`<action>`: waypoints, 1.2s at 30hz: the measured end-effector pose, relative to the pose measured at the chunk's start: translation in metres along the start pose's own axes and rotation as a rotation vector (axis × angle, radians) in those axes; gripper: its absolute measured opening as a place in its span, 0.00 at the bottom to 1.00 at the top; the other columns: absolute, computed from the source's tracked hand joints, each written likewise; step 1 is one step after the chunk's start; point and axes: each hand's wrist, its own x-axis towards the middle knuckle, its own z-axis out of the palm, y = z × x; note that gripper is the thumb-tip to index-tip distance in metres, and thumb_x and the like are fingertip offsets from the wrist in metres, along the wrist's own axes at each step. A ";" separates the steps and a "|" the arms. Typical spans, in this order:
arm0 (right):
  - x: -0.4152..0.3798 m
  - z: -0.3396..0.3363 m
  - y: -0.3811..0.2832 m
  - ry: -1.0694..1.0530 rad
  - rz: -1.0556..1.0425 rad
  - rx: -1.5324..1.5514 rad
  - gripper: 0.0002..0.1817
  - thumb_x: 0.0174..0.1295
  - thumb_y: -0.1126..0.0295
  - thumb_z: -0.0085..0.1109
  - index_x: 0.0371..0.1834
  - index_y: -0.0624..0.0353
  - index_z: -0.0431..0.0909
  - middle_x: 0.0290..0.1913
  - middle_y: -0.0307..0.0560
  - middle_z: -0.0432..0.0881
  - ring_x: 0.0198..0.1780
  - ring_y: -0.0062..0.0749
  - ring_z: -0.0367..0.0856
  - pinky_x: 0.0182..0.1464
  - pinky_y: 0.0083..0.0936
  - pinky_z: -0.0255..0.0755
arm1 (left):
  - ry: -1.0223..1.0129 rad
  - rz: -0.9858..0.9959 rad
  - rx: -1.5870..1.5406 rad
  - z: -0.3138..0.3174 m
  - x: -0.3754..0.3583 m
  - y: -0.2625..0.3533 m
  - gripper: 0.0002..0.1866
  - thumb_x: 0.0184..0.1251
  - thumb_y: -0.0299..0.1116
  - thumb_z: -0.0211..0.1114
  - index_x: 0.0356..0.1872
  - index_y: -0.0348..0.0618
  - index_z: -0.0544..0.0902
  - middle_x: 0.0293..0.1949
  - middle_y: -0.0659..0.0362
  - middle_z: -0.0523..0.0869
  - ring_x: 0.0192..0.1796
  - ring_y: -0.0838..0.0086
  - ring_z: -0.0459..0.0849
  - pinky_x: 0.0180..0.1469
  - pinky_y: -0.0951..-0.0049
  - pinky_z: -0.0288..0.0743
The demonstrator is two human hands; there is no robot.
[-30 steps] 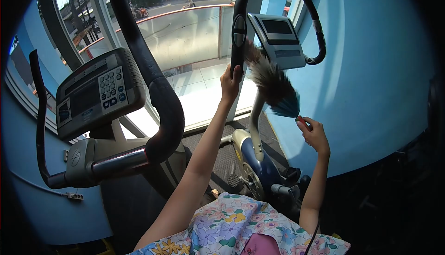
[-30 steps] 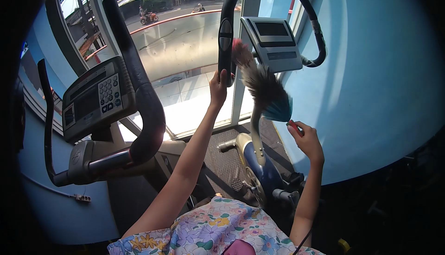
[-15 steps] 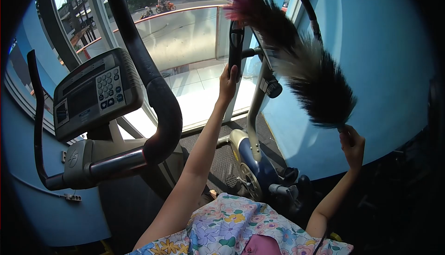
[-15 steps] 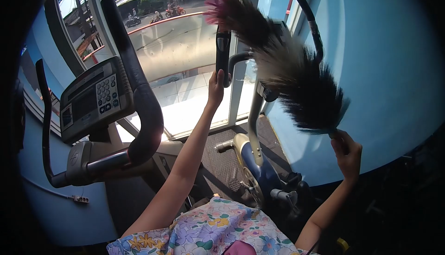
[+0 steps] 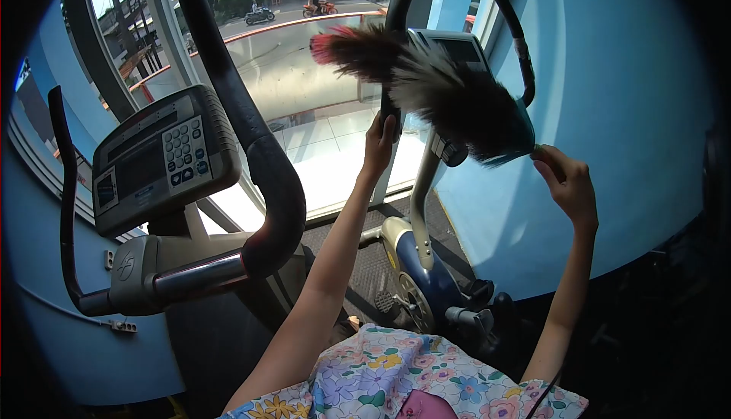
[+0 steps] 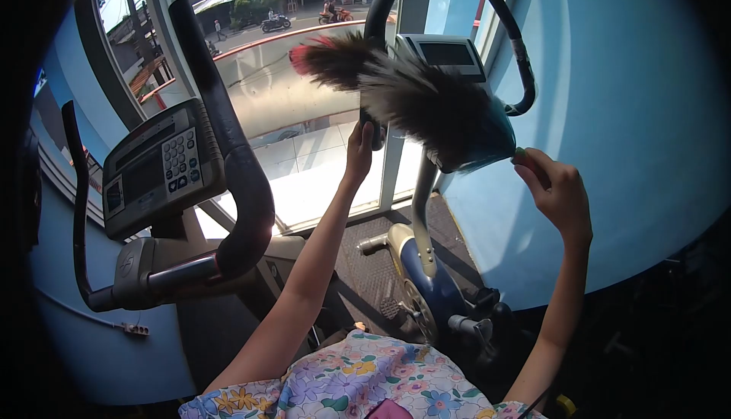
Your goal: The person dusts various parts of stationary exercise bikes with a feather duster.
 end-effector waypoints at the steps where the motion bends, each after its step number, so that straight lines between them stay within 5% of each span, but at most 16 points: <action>1: 0.003 -0.003 -0.004 -0.058 -0.013 -0.050 0.11 0.58 0.65 0.56 0.39 0.60 0.77 0.25 0.47 0.81 0.24 0.33 0.81 0.28 0.22 0.72 | 0.026 0.023 0.005 0.001 0.002 0.001 0.23 0.67 0.51 0.47 0.41 0.38 0.73 0.20 0.64 0.71 0.23 0.84 0.67 0.25 0.81 0.61; 7: 0.033 -0.012 0.014 0.206 0.048 -0.103 0.12 0.62 0.65 0.51 0.40 0.63 0.77 0.32 0.48 0.83 0.32 0.35 0.83 0.35 0.23 0.77 | -0.061 -0.035 -0.012 -0.002 0.003 0.001 0.21 0.68 0.49 0.47 0.39 0.38 0.73 0.21 0.64 0.71 0.24 0.83 0.67 0.25 0.81 0.61; 13: 0.019 -0.022 -0.004 -0.150 0.002 -0.081 0.12 0.58 0.64 0.56 0.38 0.61 0.77 0.25 0.49 0.82 0.24 0.35 0.81 0.30 0.23 0.74 | -0.044 0.007 -0.011 -0.002 0.003 0.002 0.18 0.69 0.45 0.47 0.39 0.38 0.72 0.21 0.64 0.70 0.23 0.83 0.66 0.26 0.81 0.61; 17: 0.028 -0.031 -0.006 -0.113 0.077 -0.142 0.11 0.59 0.65 0.55 0.37 0.61 0.77 0.26 0.49 0.82 0.24 0.35 0.81 0.29 0.23 0.74 | -0.042 -0.021 0.008 0.000 0.001 0.007 0.17 0.69 0.45 0.46 0.35 0.39 0.70 0.20 0.65 0.68 0.22 0.83 0.65 0.25 0.81 0.60; 19: 0.035 -0.024 0.006 0.127 -0.029 -0.093 0.11 0.60 0.65 0.53 0.38 0.61 0.77 0.29 0.51 0.82 0.26 0.36 0.82 0.30 0.23 0.76 | -0.079 -0.018 -0.025 -0.002 0.003 0.003 0.19 0.69 0.47 0.46 0.33 0.40 0.70 0.20 0.65 0.68 0.22 0.84 0.65 0.24 0.82 0.59; 21: 0.035 -0.021 0.003 0.151 0.019 -0.102 0.11 0.60 0.65 0.53 0.38 0.61 0.77 0.29 0.51 0.82 0.27 0.37 0.82 0.31 0.24 0.76 | -0.082 -0.004 -0.044 -0.002 0.004 0.003 0.20 0.68 0.49 0.46 0.33 0.40 0.70 0.20 0.65 0.68 0.22 0.84 0.65 0.24 0.82 0.59; 25: 0.016 -0.022 -0.014 -0.127 0.017 -0.065 0.12 0.58 0.63 0.56 0.37 0.60 0.77 0.25 0.49 0.81 0.23 0.36 0.81 0.29 0.23 0.74 | -0.061 -0.003 -0.019 -0.002 0.002 0.008 0.17 0.69 0.45 0.46 0.34 0.39 0.70 0.21 0.65 0.69 0.23 0.83 0.66 0.25 0.82 0.61; 27: 0.014 -0.027 -0.020 -0.291 0.080 -0.139 0.12 0.58 0.62 0.56 0.37 0.60 0.78 0.25 0.49 0.81 0.23 0.34 0.81 0.27 0.23 0.73 | 0.180 0.692 0.490 -0.003 0.011 -0.018 0.16 0.69 0.43 0.47 0.35 0.39 0.71 0.22 0.64 0.70 0.23 0.83 0.67 0.26 0.81 0.61; 28: 0.015 -0.027 -0.020 -0.292 0.081 -0.138 0.12 0.58 0.62 0.56 0.37 0.60 0.78 0.25 0.49 0.81 0.23 0.34 0.81 0.27 0.23 0.73 | 0.181 0.798 0.724 -0.009 0.013 -0.022 0.17 0.69 0.45 0.46 0.35 0.39 0.71 0.22 0.64 0.71 0.24 0.82 0.67 0.26 0.81 0.62; 29: 0.017 -0.028 -0.019 -0.197 0.061 -0.135 0.12 0.58 0.63 0.56 0.37 0.60 0.78 0.25 0.49 0.81 0.23 0.34 0.81 0.27 0.22 0.73 | 0.179 0.796 0.725 -0.009 0.010 -0.025 0.17 0.69 0.45 0.46 0.35 0.39 0.71 0.22 0.64 0.71 0.24 0.82 0.67 0.26 0.81 0.62; 31: 0.023 -0.025 -0.015 -0.004 0.056 -0.042 0.11 0.60 0.64 0.55 0.37 0.60 0.78 0.25 0.48 0.82 0.24 0.34 0.82 0.28 0.22 0.74 | -0.060 -0.019 0.030 -0.002 0.002 0.008 0.19 0.69 0.47 0.46 0.35 0.39 0.71 0.21 0.64 0.71 0.24 0.82 0.68 0.26 0.81 0.62; 33: 0.028 -0.017 -0.010 0.187 -0.010 -0.086 0.10 0.60 0.65 0.54 0.37 0.61 0.77 0.26 0.47 0.82 0.25 0.35 0.82 0.29 0.23 0.75 | -0.074 -0.021 0.030 -0.004 0.003 0.004 0.21 0.68 0.50 0.46 0.34 0.39 0.71 0.21 0.64 0.70 0.23 0.82 0.67 0.26 0.81 0.62; 36: 0.019 -0.019 -0.008 0.059 0.058 -0.040 0.11 0.60 0.64 0.54 0.37 0.60 0.78 0.26 0.48 0.82 0.25 0.36 0.82 0.30 0.24 0.75 | -0.094 -0.030 0.034 -0.006 0.003 0.001 0.22 0.68 0.51 0.46 0.35 0.38 0.72 0.22 0.63 0.72 0.25 0.81 0.69 0.29 0.79 0.63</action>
